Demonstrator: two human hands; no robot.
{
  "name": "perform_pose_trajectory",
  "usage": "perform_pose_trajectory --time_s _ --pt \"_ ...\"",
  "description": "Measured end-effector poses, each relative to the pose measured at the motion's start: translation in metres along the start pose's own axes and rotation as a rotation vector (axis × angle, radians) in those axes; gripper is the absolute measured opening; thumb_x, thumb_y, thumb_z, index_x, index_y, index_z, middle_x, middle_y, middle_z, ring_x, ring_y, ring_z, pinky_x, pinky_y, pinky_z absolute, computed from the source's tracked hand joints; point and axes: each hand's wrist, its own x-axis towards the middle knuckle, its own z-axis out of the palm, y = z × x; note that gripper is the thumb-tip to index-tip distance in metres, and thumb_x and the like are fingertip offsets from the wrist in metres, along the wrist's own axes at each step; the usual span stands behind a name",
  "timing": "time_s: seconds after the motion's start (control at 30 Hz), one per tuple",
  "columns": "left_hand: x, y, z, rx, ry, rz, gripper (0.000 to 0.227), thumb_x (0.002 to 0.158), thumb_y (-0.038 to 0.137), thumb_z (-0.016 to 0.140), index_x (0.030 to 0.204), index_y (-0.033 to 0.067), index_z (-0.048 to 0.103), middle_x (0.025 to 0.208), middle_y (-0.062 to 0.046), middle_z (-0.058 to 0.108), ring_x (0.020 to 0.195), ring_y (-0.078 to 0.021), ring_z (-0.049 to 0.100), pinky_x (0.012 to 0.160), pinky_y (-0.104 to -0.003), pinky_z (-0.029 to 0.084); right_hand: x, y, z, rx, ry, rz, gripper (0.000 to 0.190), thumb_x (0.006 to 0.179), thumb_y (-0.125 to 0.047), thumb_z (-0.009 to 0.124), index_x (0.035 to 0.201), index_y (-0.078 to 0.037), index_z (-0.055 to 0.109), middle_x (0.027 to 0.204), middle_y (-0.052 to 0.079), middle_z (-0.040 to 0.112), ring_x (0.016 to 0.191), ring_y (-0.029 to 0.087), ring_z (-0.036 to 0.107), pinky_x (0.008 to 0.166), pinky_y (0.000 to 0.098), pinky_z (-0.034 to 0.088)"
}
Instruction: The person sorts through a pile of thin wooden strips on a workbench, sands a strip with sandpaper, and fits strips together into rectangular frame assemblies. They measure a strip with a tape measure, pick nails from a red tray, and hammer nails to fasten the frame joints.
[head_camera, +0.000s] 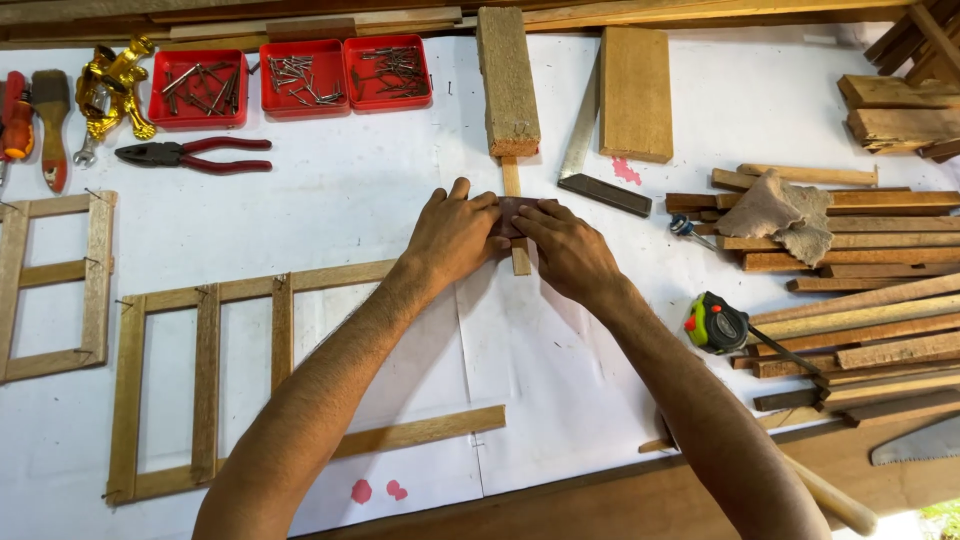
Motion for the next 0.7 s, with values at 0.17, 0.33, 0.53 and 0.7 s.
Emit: perform_pose_trajectory --time_s 0.17,0.33,0.53,0.7 --pt "0.024 -0.021 0.003 -0.012 0.044 0.001 0.049 0.09 0.054 0.072 0.108 0.0086 0.076 0.113 0.001 0.07 0.11 -0.0235 0.056 0.089 -0.042 0.053 0.032 0.011 0.0 0.012 0.009 -0.012 0.033 0.095 -0.012 0.067 0.128 -0.013 0.071 0.137 0.004 0.068 0.136 0.028 0.056 0.104 0.0414 0.055" --pt "0.038 -0.029 -0.003 -0.017 -0.001 -0.024 0.052 0.091 0.056 0.072 0.108 0.0072 0.075 0.111 0.0 0.069 0.111 -0.0225 0.056 0.091 -0.041 0.053 0.053 0.015 -0.006 0.011 0.004 -0.018 0.032 0.097 -0.02 0.071 0.127 -0.01 0.07 0.134 0.007 0.067 0.133 0.029 0.056 0.102 0.0434 0.054" --pt "0.034 -0.031 0.01 -0.023 0.24 0.011 0.051 0.087 0.049 0.074 0.118 0.0089 0.073 0.122 0.001 0.071 0.108 -0.024 0.057 0.083 -0.041 0.053 0.049 0.017 -0.007 -0.004 0.036 -0.055 0.04 0.093 -0.006 0.068 0.133 -0.011 0.068 0.141 0.006 0.065 0.136 0.031 0.054 0.099 0.043 0.056" --pt "0.014 -0.011 -0.012 -0.098 0.406 0.099 0.052 0.092 0.046 0.073 0.129 0.0086 0.071 0.117 -0.002 0.074 0.1 -0.0216 0.058 0.081 -0.038 0.053 0.025 -0.003 -0.052 0.037 0.16 -0.044 0.05 0.09 0.009 0.059 0.134 -0.012 0.068 0.14 0.006 0.067 0.137 0.03 0.055 0.102 0.042 0.057"
